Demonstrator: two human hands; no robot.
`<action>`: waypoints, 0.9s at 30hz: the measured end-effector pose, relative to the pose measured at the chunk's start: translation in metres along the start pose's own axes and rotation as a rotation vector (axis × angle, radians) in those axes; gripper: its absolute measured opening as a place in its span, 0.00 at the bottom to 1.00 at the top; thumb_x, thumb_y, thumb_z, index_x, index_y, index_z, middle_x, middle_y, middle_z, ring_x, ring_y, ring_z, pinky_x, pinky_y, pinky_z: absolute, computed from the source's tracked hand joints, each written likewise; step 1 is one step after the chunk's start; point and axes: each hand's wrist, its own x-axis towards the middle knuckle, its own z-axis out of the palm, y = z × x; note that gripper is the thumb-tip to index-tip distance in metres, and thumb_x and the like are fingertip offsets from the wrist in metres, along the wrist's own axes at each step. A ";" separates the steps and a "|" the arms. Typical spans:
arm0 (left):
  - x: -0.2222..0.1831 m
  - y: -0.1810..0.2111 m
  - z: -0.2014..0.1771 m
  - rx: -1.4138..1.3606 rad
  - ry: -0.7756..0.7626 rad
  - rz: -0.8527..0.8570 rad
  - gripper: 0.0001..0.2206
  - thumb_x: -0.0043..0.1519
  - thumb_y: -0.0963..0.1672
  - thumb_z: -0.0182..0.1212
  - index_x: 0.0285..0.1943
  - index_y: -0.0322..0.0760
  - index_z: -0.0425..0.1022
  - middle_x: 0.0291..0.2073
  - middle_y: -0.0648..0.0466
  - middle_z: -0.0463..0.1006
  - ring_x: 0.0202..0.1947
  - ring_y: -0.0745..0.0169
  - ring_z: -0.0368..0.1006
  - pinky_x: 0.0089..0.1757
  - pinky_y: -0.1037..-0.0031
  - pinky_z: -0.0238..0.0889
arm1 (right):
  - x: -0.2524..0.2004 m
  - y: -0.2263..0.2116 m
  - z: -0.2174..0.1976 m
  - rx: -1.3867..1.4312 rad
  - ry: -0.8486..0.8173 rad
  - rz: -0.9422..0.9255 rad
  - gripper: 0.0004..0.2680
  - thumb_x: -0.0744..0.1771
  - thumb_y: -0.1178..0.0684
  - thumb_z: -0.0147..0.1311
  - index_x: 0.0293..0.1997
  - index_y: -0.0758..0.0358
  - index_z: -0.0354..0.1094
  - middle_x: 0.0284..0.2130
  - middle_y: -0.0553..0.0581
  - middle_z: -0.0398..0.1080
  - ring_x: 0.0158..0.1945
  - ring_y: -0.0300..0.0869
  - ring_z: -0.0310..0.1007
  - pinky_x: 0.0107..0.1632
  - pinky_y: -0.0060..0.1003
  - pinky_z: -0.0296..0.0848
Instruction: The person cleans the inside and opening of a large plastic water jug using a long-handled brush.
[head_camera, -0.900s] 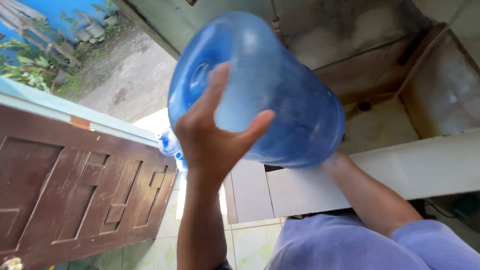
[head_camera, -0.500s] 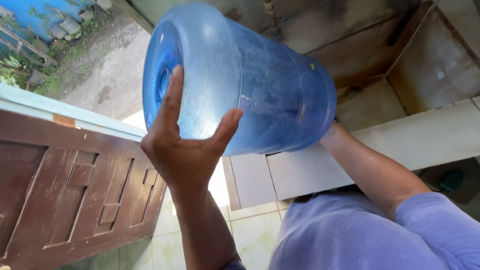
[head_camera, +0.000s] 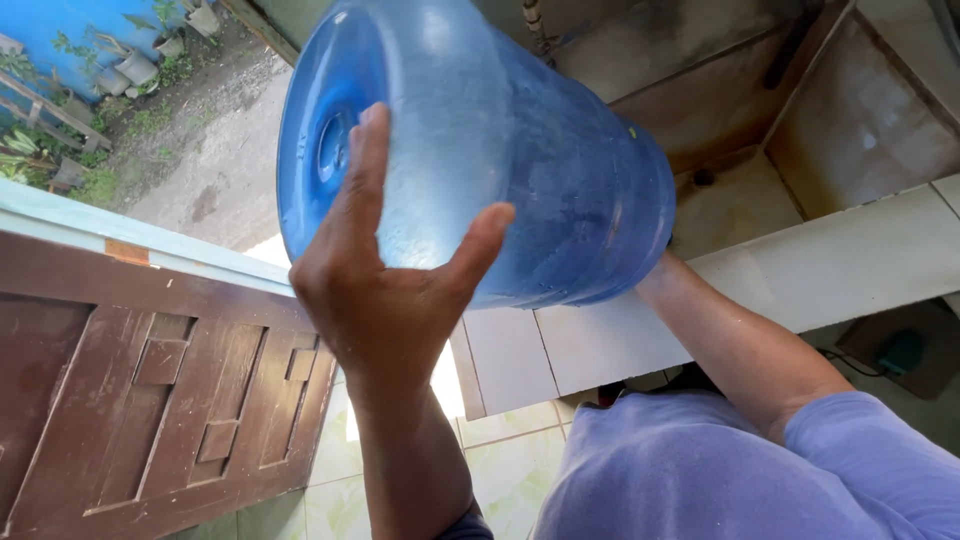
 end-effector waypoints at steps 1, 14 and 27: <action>-0.012 -0.010 -0.002 -0.007 -0.005 0.004 0.40 0.57 0.53 0.82 0.73 0.32 0.66 0.61 0.39 0.78 0.62 0.47 0.78 0.58 0.62 0.76 | 0.002 -0.002 -0.006 0.010 0.002 -0.004 0.29 0.67 0.32 0.50 0.71 0.62 0.55 0.64 0.62 0.64 0.65 0.49 0.68 0.64 0.46 0.72; -0.222 -0.129 0.149 -1.145 0.315 -0.999 0.28 0.59 0.36 0.62 0.71 0.20 0.63 0.63 0.37 0.73 0.61 0.52 0.72 0.59 0.66 0.66 | 0.057 -0.151 -0.079 -0.404 0.832 -0.500 0.30 0.62 0.30 0.64 0.60 0.64 0.60 0.46 0.61 0.74 0.49 0.46 0.81 0.49 0.52 0.81; 0.011 0.074 0.163 -0.505 -0.317 -0.176 0.55 0.44 0.50 0.82 0.80 0.34 0.48 0.72 0.43 0.63 0.73 0.45 0.57 0.74 0.51 0.34 | -0.028 -0.164 0.097 -1.599 -0.022 -1.019 0.23 0.65 0.36 0.70 0.58 0.59 0.66 0.53 0.56 0.71 0.59 0.46 0.74 0.63 0.41 0.75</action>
